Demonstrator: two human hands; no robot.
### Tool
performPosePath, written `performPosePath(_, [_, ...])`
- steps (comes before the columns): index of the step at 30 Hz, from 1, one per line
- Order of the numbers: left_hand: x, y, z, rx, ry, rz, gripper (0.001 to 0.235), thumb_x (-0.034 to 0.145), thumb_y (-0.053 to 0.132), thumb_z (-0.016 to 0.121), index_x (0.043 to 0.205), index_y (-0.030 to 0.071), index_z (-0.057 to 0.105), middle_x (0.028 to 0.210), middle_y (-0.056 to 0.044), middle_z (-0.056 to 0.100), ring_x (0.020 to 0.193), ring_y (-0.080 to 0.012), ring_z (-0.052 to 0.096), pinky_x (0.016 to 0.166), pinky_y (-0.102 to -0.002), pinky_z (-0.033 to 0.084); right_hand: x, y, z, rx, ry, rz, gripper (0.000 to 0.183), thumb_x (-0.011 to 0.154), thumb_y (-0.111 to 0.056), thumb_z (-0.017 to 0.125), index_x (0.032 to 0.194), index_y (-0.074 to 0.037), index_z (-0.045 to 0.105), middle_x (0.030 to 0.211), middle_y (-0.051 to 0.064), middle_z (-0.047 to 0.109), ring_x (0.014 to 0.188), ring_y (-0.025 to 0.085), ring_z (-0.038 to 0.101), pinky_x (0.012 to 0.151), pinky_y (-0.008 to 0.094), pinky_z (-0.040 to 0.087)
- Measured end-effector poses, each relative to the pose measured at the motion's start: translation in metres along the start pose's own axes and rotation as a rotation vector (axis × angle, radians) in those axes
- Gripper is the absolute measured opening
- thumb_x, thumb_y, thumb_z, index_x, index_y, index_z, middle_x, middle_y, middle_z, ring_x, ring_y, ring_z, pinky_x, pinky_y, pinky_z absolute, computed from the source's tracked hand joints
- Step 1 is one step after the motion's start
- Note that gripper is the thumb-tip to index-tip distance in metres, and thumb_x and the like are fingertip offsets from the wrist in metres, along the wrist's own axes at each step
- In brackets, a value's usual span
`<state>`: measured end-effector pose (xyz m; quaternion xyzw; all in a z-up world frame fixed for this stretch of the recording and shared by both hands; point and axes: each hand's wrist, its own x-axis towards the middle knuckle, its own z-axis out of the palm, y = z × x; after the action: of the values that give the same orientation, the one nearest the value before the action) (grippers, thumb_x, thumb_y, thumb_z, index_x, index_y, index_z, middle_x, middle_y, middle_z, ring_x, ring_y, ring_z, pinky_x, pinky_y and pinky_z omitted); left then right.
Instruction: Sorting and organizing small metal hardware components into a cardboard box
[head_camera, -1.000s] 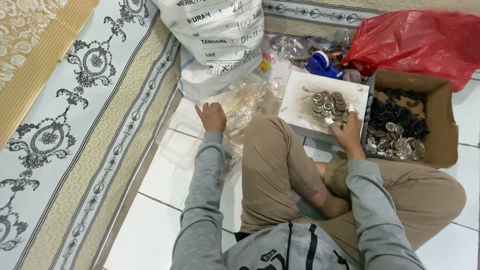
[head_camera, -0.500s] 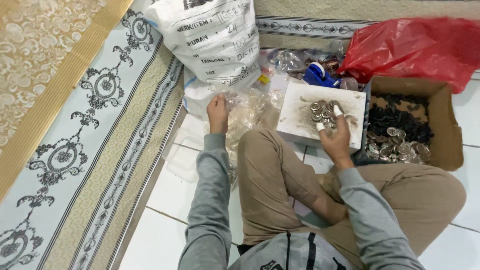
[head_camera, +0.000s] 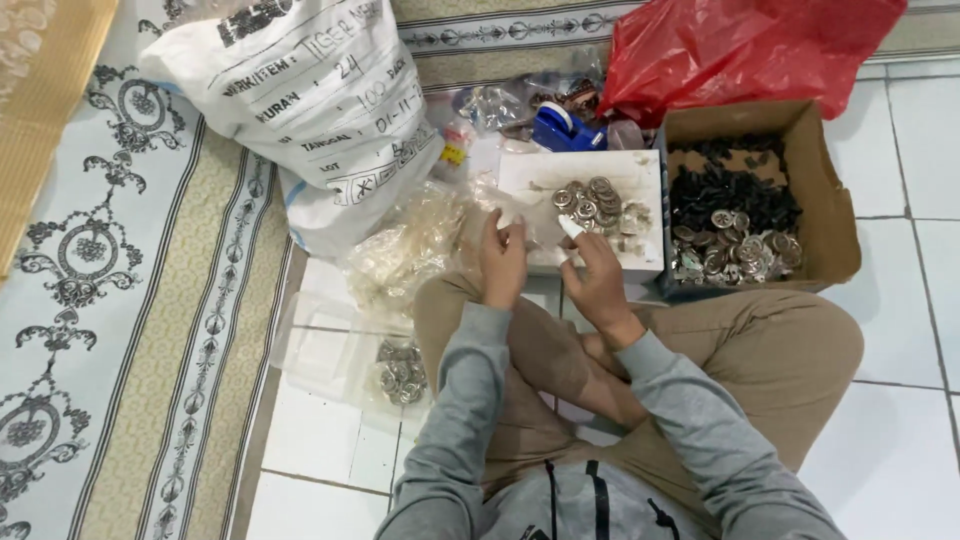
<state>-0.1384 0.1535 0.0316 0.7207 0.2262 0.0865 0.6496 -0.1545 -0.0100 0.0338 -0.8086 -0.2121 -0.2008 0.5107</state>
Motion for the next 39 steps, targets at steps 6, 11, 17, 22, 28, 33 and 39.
performPosePath(6, [-0.069, 0.040, -0.003, 0.469, -0.009, 0.804, 0.076, 0.070, 0.021, 0.079, 0.140, 0.001, 0.058, 0.115, -0.023, 0.051, 0.102, -0.0435, 0.059, 0.091, -0.050, 0.053, -0.015, 0.056, 0.015, 0.163, 0.020, 0.184, 0.030, 0.090, 0.004, 0.069, 0.119, 0.005, 0.068, 0.098, 0.021, 0.067, 0.090, 0.041, 0.070, 0.072, 0.044, 0.060])
performPosePath(11, [-0.037, 0.022, 0.000, 0.572, 0.105, 0.814, 0.049, 0.082, 0.013, 0.072, 0.129, 0.002, 0.061, 0.104, -0.018, 0.052, 0.094, -0.0400, 0.060, 0.084, -0.049, 0.050, -0.007, 0.034, 0.019, 0.327, -0.022, 0.323, 0.026, 0.087, 0.009, 0.069, 0.113, 0.008, 0.067, 0.095, 0.023, 0.070, 0.088, 0.038, 0.074, 0.071, 0.045, 0.062])
performPosePath(17, [-0.043, 0.042, 0.009, 0.514, 0.020, 0.785, 0.073, 0.075, 0.019, 0.074, 0.142, -0.003, 0.053, 0.112, -0.026, 0.057, 0.104, -0.0467, 0.063, 0.092, -0.053, 0.051, -0.002, 0.047, 0.044, 0.812, 0.145, 0.713, 0.030, 0.086, 0.004, 0.071, 0.115, 0.002, 0.066, 0.092, 0.004, 0.066, 0.083, 0.013, 0.069, 0.075, 0.029, 0.061])
performPosePath(22, [-0.018, 0.020, 0.021, 0.554, 0.054, 0.760, 0.035, 0.084, 0.003, 0.065, 0.119, 0.002, 0.069, 0.083, -0.012, 0.062, 0.075, -0.0320, 0.068, 0.070, -0.041, 0.056, -0.009, 0.075, 0.054, 0.834, 0.139, 0.804, 0.035, 0.089, 0.000, 0.072, 0.123, -0.002, 0.065, 0.097, 0.006, 0.073, 0.084, 0.012, 0.071, 0.071, 0.027, 0.062])
performPosePath(28, [-0.010, 0.016, 0.033, 0.813, 0.006, 0.938, 0.035, 0.076, 0.004, 0.069, 0.111, 0.004, 0.074, 0.075, -0.006, 0.057, 0.065, -0.0271, 0.063, 0.061, -0.038, 0.053, 0.004, 0.093, 0.031, 0.447, 0.179, 0.591, 0.046, 0.086, 0.003, 0.072, 0.128, 0.001, 0.056, 0.105, 0.010, 0.067, 0.091, 0.016, 0.068, 0.073, 0.028, 0.060])
performPosePath(33, [-0.026, 0.007, 0.031, 1.006, -0.075, 0.616, 0.079, 0.067, 0.033, 0.082, 0.135, 0.002, 0.058, 0.115, -0.019, 0.058, 0.107, -0.0423, 0.061, 0.095, -0.058, 0.047, -0.013, 0.126, 0.049, 0.401, 0.141, 0.557, 0.023, 0.085, -0.001, 0.076, 0.103, -0.002, 0.061, 0.083, 0.009, 0.066, 0.069, 0.014, 0.066, 0.060, 0.026, 0.057])
performPosePath(39, [0.006, -0.037, 0.042, 0.957, -0.074, 0.558, 0.053, 0.078, 0.009, 0.064, 0.129, -0.005, 0.061, 0.107, -0.025, 0.066, 0.090, -0.0461, 0.070, 0.079, -0.053, 0.055, -0.009, 0.132, 0.040, 0.294, 0.144, 0.524, 0.031, 0.088, 0.003, 0.073, 0.114, 0.002, 0.055, 0.089, 0.015, 0.068, 0.071, 0.020, 0.069, 0.061, 0.032, 0.058])
